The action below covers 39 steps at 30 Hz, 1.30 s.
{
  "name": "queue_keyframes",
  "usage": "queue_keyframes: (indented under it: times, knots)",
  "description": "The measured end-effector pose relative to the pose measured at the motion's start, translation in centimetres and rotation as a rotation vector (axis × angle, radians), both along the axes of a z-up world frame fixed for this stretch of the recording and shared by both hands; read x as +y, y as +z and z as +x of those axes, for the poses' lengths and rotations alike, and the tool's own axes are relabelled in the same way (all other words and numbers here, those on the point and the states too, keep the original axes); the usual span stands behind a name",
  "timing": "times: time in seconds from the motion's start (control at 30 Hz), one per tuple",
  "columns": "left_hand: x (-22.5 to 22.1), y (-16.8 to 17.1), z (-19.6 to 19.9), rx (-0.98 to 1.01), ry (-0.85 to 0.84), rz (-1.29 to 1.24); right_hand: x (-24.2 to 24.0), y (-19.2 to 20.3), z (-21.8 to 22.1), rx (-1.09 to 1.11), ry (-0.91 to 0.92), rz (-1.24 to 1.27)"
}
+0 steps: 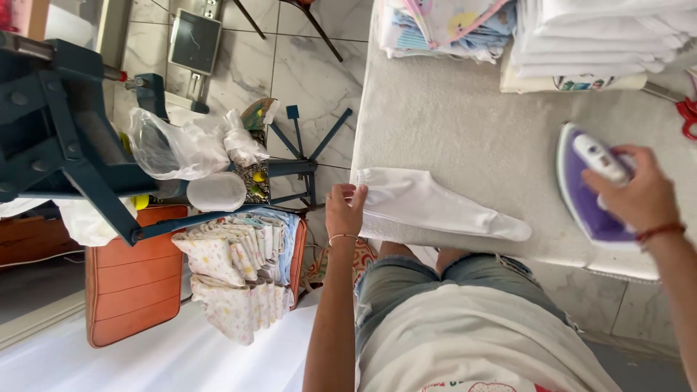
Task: Ironing and folding baby clothes on a work table
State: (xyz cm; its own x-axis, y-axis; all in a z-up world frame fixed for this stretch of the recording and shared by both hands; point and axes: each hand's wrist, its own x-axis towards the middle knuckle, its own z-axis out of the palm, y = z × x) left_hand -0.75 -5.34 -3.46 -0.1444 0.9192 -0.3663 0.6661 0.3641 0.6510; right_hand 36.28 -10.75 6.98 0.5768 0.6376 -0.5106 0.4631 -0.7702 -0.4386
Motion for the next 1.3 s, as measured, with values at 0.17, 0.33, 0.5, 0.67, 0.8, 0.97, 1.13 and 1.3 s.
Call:
queue_keyframes:
  times: [0.17, 0.33, 0.5, 0.67, 0.8, 0.97, 1.13, 1.3]
  knots:
    - [-0.6, -1.3, -0.2, -0.162, 0.138, -0.106, -0.8, -1.7, -7.8, -0.251, 0.739, 0.021]
    - [-0.4, -3.5, -0.9, -0.183, 0.165, -0.068, 1.8, -6.0, -15.5, -0.089, 0.802, 0.212]
    - [-0.6, -5.4, -1.3, -0.158, 0.124, -0.083, 2.7, -6.9, -16.7, -0.091, 0.909, 0.182]
    - [-0.5, -6.9, -2.1, -0.191, 0.178, -0.152, 4.2, -6.5, -16.2, -0.048, 0.861, 0.241]
    - [-0.3, -6.6, -2.0, -0.247, 0.168, -0.150, 4.4, -7.1, -16.0, 0.009, 1.015, 0.108]
    - [-0.3, -7.1, -2.1, -0.248, 0.181, -0.174, 4.8, -7.4, -15.8, -0.137, 0.874, 0.089]
    - [-0.3, -7.6, -1.9, -0.229, 0.162, -0.163, 4.7, -5.9, -15.7, -0.036, 1.081, 0.039]
    - [0.0, -7.0, -2.1, -0.211, 0.127, -0.170, 5.1, -4.2, -11.0, -0.119, 0.858, 0.056]
